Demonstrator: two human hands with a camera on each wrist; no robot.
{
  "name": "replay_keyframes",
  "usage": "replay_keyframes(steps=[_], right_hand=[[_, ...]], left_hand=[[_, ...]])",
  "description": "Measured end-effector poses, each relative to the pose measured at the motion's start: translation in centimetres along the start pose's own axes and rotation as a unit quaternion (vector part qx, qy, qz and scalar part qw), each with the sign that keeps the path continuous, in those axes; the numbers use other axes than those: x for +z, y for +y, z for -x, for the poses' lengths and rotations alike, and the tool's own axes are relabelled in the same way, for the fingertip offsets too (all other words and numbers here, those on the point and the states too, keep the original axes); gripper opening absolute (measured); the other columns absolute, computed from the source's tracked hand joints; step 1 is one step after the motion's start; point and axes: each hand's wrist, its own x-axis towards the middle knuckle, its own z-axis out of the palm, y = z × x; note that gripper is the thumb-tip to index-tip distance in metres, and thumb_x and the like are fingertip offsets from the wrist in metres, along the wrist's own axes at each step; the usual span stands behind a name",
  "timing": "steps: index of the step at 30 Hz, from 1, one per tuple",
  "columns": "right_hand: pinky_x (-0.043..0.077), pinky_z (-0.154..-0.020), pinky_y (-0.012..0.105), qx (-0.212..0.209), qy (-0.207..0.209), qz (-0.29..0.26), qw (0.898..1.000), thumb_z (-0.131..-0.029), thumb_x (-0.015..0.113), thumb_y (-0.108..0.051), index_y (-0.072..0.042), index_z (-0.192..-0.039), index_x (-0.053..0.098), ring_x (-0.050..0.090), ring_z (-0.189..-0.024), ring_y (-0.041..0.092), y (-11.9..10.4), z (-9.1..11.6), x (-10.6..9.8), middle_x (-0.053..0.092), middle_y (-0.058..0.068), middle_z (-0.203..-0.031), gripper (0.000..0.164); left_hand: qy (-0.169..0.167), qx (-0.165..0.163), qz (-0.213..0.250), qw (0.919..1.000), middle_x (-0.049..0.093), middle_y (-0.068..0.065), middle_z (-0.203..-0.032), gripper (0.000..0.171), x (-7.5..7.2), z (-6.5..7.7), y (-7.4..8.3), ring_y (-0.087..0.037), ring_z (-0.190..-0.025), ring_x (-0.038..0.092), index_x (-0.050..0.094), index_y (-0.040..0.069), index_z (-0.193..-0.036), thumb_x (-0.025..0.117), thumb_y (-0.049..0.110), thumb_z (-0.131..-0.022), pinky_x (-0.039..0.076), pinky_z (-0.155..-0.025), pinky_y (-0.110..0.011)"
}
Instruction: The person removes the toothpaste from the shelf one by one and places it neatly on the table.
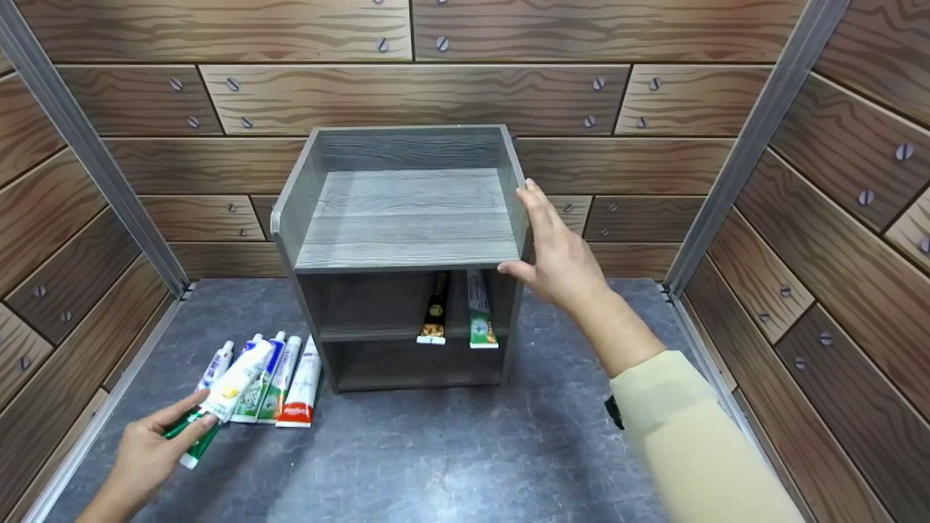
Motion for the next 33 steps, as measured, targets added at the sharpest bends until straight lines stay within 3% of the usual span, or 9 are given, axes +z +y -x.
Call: replay_keyframes(steps=[10, 20, 27, 30, 33], right_hand=[[0.043, -0.106, 0.069, 0.002, 0.001, -0.001, 1.0, -0.087, 0.09, -0.028, -0.013, -0.164, 0.025, 0.044, -0.143, 0.051, -0.1, 0.1, 0.0, 0.022, 0.016, -0.175, 0.102], [0.041, -0.108, 0.069, 0.002, -0.001, -0.001, 1.0, -0.087, 0.09, -0.028, -0.013, -0.164, 0.025, 0.041, -0.146, 0.05, -0.2, 0.1, 0.0, 0.021, 0.015, -0.175, 0.102], [0.045, -0.103, 0.069, 0.007, -0.003, 0.001, 1.0, -0.087, 0.09, -0.026, -0.012, -0.165, 0.024, 0.053, -0.132, 0.05, -0.2, 0.2, -0.2, 0.021, 0.017, -0.175, 0.103], [0.043, -0.104, 0.069, 0.009, -0.004, 0.002, 1.0, -0.087, 0.09, -0.027, -0.012, -0.165, 0.024, 0.05, -0.136, 0.05, -0.1, 0.1, -0.2, 0.021, 0.016, -0.175, 0.103], [0.043, -0.106, 0.069, 0.009, -0.006, 0.0, 1.0, -0.087, 0.09, -0.027, -0.013, -0.165, 0.024, 0.048, -0.139, 0.05, -0.2, 0.0, -0.2, 0.02, 0.015, -0.175, 0.103]], left_hand=[[0.03, -0.018, 0.004, 0.9994, 0.067, -0.031, -0.132, 0.046, -1.8, -2.5, -1.5, -0.006, -0.077, 0.068, 0.067, -0.001, -0.14, 0.079, 0.005, -0.096, 0.059, -0.061, -0.024], [0.049, -0.052, -0.019, 0.9973, 0.064, -0.032, -0.135, 0.047, -3.9, -5.0, -3.4, 0.003, -0.078, 0.064, 0.063, 0.0, -0.144, 0.075, 0.013, -0.1, 0.058, -0.063, -0.019], [0.05, -0.07, -0.023, 0.996, 0.06, -0.03, -0.143, 0.05, -4.6, -6.1, -4.7, 0.011, -0.086, 0.058, 0.06, -0.002, -0.146, 0.073, 0.017, -0.102, 0.055, -0.067, -0.013], [0.051, -0.08, -0.027, 0.9951, 0.058, -0.031, -0.145, 0.05, -4.7, -6.4, -5.3, -0.004, -0.099, 0.065, 0.059, -0.001, -0.148, 0.072, 0.016, -0.103, 0.055, -0.069, -0.012], [0.052, -0.088, -0.033, 0.9943, 0.056, -0.031, -0.147, 0.051, -4.6, -6.7, -6.2, -0.028, -0.119, 0.065, 0.058, -0.002, -0.149, 0.071, 0.016, -0.103, 0.051, -0.07, -0.008]])
